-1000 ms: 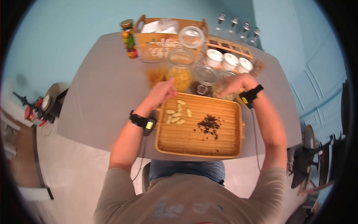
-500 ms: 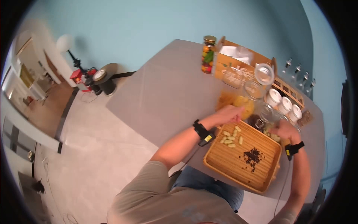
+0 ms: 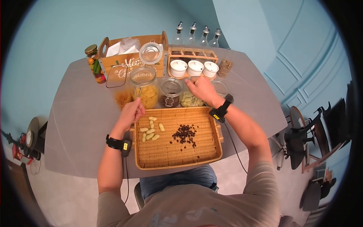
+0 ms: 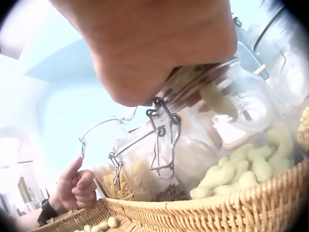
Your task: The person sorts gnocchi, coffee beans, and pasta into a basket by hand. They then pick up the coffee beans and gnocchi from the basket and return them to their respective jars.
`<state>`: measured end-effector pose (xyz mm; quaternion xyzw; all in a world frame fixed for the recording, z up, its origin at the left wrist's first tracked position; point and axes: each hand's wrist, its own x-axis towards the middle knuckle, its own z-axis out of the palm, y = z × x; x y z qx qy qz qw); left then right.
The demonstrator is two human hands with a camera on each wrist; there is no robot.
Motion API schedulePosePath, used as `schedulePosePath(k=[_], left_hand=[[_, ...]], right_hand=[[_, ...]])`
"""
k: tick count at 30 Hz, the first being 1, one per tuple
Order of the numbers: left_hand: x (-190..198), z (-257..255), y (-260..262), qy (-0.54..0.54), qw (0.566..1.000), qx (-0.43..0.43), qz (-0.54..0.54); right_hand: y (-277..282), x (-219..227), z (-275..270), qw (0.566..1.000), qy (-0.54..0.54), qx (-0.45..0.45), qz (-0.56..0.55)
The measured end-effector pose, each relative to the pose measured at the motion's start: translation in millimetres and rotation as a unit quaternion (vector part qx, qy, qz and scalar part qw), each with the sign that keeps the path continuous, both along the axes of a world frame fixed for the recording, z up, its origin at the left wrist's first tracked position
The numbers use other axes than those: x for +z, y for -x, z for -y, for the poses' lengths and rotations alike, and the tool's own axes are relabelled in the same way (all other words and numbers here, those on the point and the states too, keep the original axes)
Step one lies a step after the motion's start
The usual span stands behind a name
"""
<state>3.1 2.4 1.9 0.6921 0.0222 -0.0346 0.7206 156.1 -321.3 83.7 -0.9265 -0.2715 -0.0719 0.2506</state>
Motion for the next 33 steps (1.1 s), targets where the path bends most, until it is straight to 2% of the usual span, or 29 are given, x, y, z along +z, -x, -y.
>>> schedulePosePath(k=[4,5,8,11,14,17,20,21,23,26,29,31,33], left_hand=[[-3,-1,2,-0.015,1.000,0.002,0.016],[-2,0,2,-0.023,0.999,0.005,0.024],[-2,2,2,-0.034,0.998,0.005,0.046],[-3,0,2,-0.024,0.999,-0.002,0.044],[-1,0,3,-0.014,0.999,-0.006,0.037],[-1,-1,3,-0.008,1.000,-0.012,0.025],[1,-1,4,-0.001,1.000,-0.016,0.026],[0,-1,3,0.004,1.000,-0.012,0.023],[-3,-1,1,0.015,1.000,-0.004,0.020],[-3,1,3,-0.011,0.999,-0.005,0.034],[-9,-3,-2,-0.005,0.999,-0.020,0.026],[-6,-3,0,-0.001,1.000,-0.015,0.017],[-4,-2,1,0.001,1.000,-0.011,0.012]], right_hand=[[-14,11,1,0.999,-0.049,-0.010,0.014],[-14,11,-3,0.992,-0.105,0.001,0.063],[11,35,-16,0.993,-0.105,0.040,-0.027],[55,34,-47,0.980,-0.018,0.150,-0.132],[87,9,-84,0.938,0.101,0.246,-0.222],[99,-33,-112,0.918,0.138,0.295,-0.225],[104,-35,-129,0.907,0.092,0.312,-0.269],[104,-30,-130,0.892,0.087,0.302,-0.324],[109,9,-128,0.855,0.080,0.277,-0.431],[91,1,-113,0.876,0.053,0.353,-0.324],[75,31,-85,0.880,0.025,0.398,-0.257],[65,48,-61,0.914,-0.010,0.353,-0.200],[63,76,-48,0.973,0.067,0.164,-0.149]])
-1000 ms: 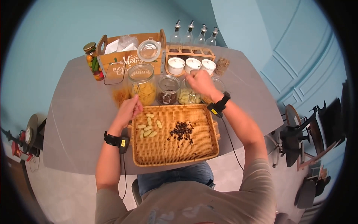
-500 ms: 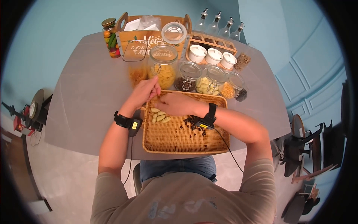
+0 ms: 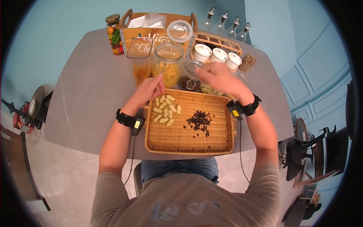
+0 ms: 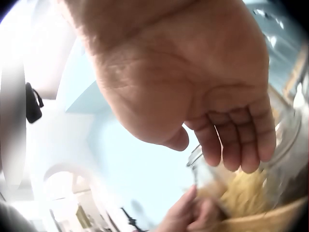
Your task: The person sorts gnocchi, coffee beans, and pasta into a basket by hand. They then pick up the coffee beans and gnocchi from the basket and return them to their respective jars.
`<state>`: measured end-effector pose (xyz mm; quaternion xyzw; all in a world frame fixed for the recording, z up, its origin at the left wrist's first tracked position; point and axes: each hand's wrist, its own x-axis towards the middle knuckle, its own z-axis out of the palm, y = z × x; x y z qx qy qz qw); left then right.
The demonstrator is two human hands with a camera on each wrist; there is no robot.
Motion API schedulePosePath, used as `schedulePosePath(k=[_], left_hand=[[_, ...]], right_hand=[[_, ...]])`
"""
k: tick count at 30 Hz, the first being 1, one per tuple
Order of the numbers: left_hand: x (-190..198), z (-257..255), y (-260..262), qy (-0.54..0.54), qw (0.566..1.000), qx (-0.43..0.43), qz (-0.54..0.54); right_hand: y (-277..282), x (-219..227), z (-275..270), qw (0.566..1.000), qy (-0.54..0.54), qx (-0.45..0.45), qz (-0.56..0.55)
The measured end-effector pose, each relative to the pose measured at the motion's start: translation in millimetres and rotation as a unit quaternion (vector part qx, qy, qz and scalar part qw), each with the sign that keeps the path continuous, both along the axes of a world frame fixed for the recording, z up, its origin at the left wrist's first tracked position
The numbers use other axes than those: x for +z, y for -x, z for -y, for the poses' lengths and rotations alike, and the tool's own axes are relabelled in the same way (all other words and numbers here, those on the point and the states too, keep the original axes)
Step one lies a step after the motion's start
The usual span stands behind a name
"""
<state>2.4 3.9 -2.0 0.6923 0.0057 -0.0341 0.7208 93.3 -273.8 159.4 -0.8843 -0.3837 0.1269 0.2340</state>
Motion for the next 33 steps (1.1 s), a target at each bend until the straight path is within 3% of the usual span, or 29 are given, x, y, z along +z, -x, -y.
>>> schedulePosePath(k=[1,4,8,12,15,16,19,20,23,24,27,28,31,33], left_hand=[[1,0,0,-0.001,1.000,0.001,0.000],[-3,0,0,-0.005,1.000,0.007,0.008],[2,2,1,0.005,1.000,0.010,-0.001],[0,2,0,-0.003,1.000,0.016,-0.004],[3,3,2,-0.002,1.000,0.020,-0.011],[3,3,2,0.001,1.000,0.019,-0.009],[4,3,2,0.003,1.000,0.019,-0.014],[4,2,2,0.003,1.000,0.021,-0.017],[0,1,0,-0.002,1.000,0.016,-0.003],[-1,1,0,-0.001,1.000,0.017,-0.003],[0,2,1,-0.001,1.000,0.019,-0.001],[1,2,1,-0.003,1.000,0.021,0.001],[2,3,2,-0.005,1.000,0.023,0.001],[3,2,2,-0.010,1.000,0.025,0.000]], right_hand=[[-4,9,7,0.994,0.045,-0.091,0.042],[-45,-1,35,0.978,0.124,-0.126,0.112],[-83,-19,56,0.973,0.226,0.042,-0.005],[-113,-45,36,0.919,0.362,0.134,-0.077],[-132,-60,33,0.909,0.330,0.171,-0.189],[-130,-55,25,0.888,0.365,0.160,-0.230],[-141,-69,23,0.875,0.381,0.139,-0.263],[-138,-70,28,0.898,0.353,0.120,-0.234],[-132,-60,23,0.892,0.382,0.142,-0.195],[-125,-57,29,0.918,0.336,0.139,-0.159],[-118,-62,38,0.953,0.287,0.083,-0.061],[-103,-48,33,0.945,0.317,0.043,-0.075],[-91,-63,45,0.983,0.184,0.001,0.026],[-79,-60,47,0.982,0.178,-0.019,0.064]])
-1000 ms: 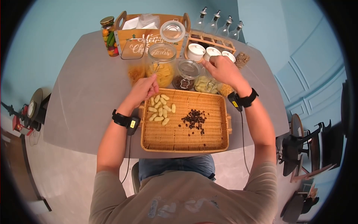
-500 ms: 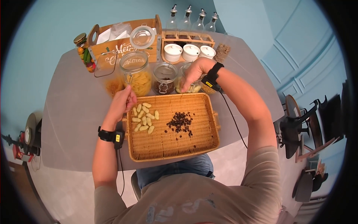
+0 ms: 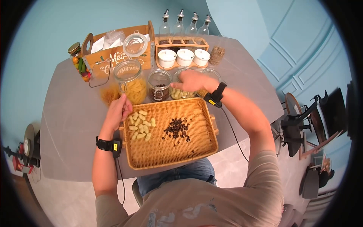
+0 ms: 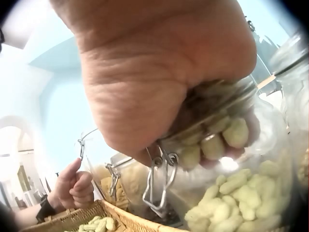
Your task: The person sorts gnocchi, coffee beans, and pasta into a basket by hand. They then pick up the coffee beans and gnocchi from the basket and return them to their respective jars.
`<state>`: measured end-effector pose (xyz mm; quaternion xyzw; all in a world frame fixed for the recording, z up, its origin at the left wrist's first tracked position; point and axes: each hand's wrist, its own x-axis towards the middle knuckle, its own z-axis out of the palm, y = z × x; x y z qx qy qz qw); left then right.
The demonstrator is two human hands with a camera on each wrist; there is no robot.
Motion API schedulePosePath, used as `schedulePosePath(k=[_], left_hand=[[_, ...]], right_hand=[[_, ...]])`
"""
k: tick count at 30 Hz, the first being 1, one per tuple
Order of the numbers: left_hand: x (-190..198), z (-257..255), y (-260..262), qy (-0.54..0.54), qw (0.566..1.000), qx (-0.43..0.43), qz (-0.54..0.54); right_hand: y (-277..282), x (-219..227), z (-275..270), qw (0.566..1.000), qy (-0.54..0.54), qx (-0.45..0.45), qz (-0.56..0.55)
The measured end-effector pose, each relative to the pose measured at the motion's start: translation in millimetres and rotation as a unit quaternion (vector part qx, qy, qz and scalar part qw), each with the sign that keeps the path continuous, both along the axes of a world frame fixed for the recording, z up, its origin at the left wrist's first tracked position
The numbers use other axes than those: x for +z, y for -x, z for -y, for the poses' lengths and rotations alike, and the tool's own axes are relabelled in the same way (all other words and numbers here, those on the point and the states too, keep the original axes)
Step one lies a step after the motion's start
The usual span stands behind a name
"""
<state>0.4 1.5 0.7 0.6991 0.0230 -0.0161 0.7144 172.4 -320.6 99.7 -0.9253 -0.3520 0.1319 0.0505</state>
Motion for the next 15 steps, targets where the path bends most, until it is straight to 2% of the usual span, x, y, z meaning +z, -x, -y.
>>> schedulePosePath(k=[1,4,7,10,13,15], left_hand=[[0,0,0,-0.004,1.000,0.001,0.000],[1,0,0,-0.008,1.000,0.000,-0.001],[2,0,1,-0.005,1.000,-0.001,-0.007],[3,0,0,-0.002,1.000,-0.012,0.004],[4,3,4,-0.012,1.000,-0.005,0.012],[5,1,4,-0.017,1.000,-0.005,0.013]], right_hand=[[6,3,1,1.000,-0.003,-0.007,0.021],[4,-15,8,0.987,-0.129,0.001,0.092],[5,-15,8,0.976,-0.194,-0.048,0.084],[3,-7,7,0.951,-0.271,-0.073,0.125],[14,8,-7,0.931,-0.347,-0.083,0.077],[42,15,-29,0.922,-0.384,-0.044,-0.024]])
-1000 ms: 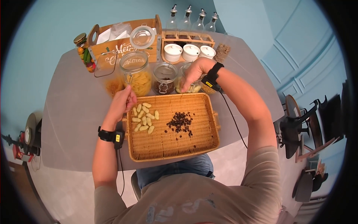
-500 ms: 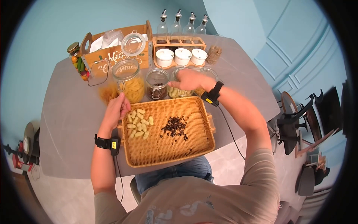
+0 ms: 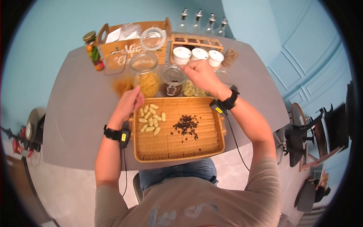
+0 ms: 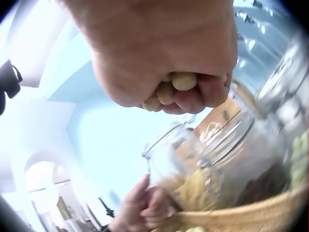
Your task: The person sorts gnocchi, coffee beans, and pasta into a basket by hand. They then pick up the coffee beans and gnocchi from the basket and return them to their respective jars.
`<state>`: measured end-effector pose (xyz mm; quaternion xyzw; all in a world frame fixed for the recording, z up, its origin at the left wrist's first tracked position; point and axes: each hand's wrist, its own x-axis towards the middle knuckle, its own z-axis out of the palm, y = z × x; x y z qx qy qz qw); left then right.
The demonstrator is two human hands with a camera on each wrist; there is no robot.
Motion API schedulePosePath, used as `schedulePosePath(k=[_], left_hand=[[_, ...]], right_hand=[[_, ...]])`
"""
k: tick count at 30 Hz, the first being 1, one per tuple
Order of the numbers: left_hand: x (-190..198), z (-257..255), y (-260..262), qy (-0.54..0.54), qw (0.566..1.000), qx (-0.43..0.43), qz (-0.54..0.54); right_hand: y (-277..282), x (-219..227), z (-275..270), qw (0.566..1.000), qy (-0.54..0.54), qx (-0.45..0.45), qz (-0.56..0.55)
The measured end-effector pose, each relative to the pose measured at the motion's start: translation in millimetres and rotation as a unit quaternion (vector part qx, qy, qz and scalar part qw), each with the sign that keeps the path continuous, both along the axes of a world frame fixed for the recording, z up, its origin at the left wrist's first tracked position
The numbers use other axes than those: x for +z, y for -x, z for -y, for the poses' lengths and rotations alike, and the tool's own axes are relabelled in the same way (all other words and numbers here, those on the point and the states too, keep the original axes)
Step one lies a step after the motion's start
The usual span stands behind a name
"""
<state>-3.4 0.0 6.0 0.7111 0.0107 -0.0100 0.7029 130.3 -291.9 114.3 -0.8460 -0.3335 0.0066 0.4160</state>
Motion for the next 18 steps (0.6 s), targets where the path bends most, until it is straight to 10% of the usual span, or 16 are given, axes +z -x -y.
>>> schedulePosePath(k=[8,18], left_hand=[[-5,0,-3,0.050,0.999,0.005,-0.012],[-9,-6,-5,0.123,0.992,0.008,-0.025]], right_hand=[[71,-67,-87,0.968,0.021,0.184,-0.167],[78,-82,-112,0.959,-0.056,0.164,-0.224]])
